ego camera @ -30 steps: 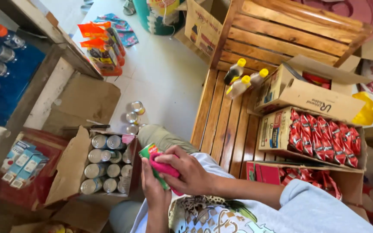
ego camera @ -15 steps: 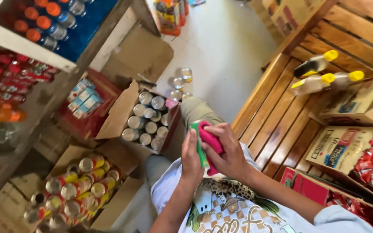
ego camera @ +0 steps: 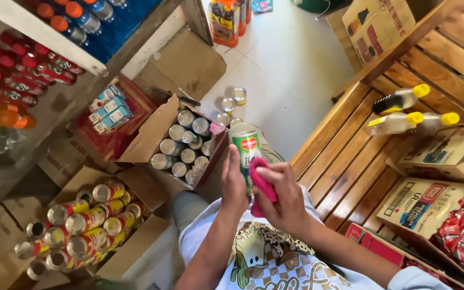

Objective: Wiping individual canned goods with a cloth to remove dust or residue.

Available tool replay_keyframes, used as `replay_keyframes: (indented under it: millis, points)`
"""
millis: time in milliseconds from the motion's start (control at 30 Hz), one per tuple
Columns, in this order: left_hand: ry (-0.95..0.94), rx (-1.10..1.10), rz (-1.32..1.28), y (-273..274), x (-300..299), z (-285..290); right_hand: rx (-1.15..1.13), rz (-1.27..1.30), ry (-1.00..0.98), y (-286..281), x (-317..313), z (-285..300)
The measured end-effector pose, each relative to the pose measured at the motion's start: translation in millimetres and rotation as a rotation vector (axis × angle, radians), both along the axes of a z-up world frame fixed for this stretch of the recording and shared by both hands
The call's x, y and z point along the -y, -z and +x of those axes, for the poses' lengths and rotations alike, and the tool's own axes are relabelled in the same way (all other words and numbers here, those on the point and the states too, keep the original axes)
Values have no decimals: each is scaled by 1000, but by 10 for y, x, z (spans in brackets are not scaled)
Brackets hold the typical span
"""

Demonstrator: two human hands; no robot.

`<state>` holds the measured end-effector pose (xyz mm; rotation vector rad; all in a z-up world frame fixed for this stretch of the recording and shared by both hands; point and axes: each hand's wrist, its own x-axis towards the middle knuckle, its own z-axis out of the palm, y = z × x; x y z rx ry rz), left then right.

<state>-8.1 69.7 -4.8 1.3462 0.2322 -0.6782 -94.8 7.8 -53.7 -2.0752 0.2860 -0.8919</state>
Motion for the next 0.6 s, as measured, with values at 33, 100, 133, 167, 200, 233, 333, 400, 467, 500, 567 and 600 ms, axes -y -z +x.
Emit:
replay_keyframes:
  millis: [33, 100, 133, 167, 200, 233, 333, 400, 467, 500, 567, 600]
  points:
    - [138, 110, 128, 15, -46, -7, -5, -13, -8, 6, 10, -5]
    - [290, 212, 252, 197, -133, -67, -23, -26, -3, -118, 120, 58]
    - [270, 142, -2, 361, -180, -118, 19, -30, 21, -248, 215, 132]
    - [245, 61, -252, 520, -234, -170, 57, -32, 46, -378, 307, 209]
    - [257, 44, -254, 576, -231, -225, 42, -32, 59, -399, 312, 184]
    - [258, 130, -105, 632, -203, -244, 52, -1, 61, -422, 342, 197]
    - [210, 212, 9, 434, -121, -162, 67, 11, 60, -20, 302, 115]
    - [158, 227, -32, 152, 17, -58, 89, -15, 51, 112, 227, 27]
    - [53, 4, 161, -168, 195, -16, -19, -29, 15, -52, 93, -123]
    - [52, 13, 154, 80, 153, -40, -10, -35, 15, -47, 164, -103]
    - [279, 36, 355, 583, 27, -100, 35, -5, 22, -32, 262, -82]
    - [272, 38, 358, 644, -25, -219, 38, -2, 15, -132, 351, -6]
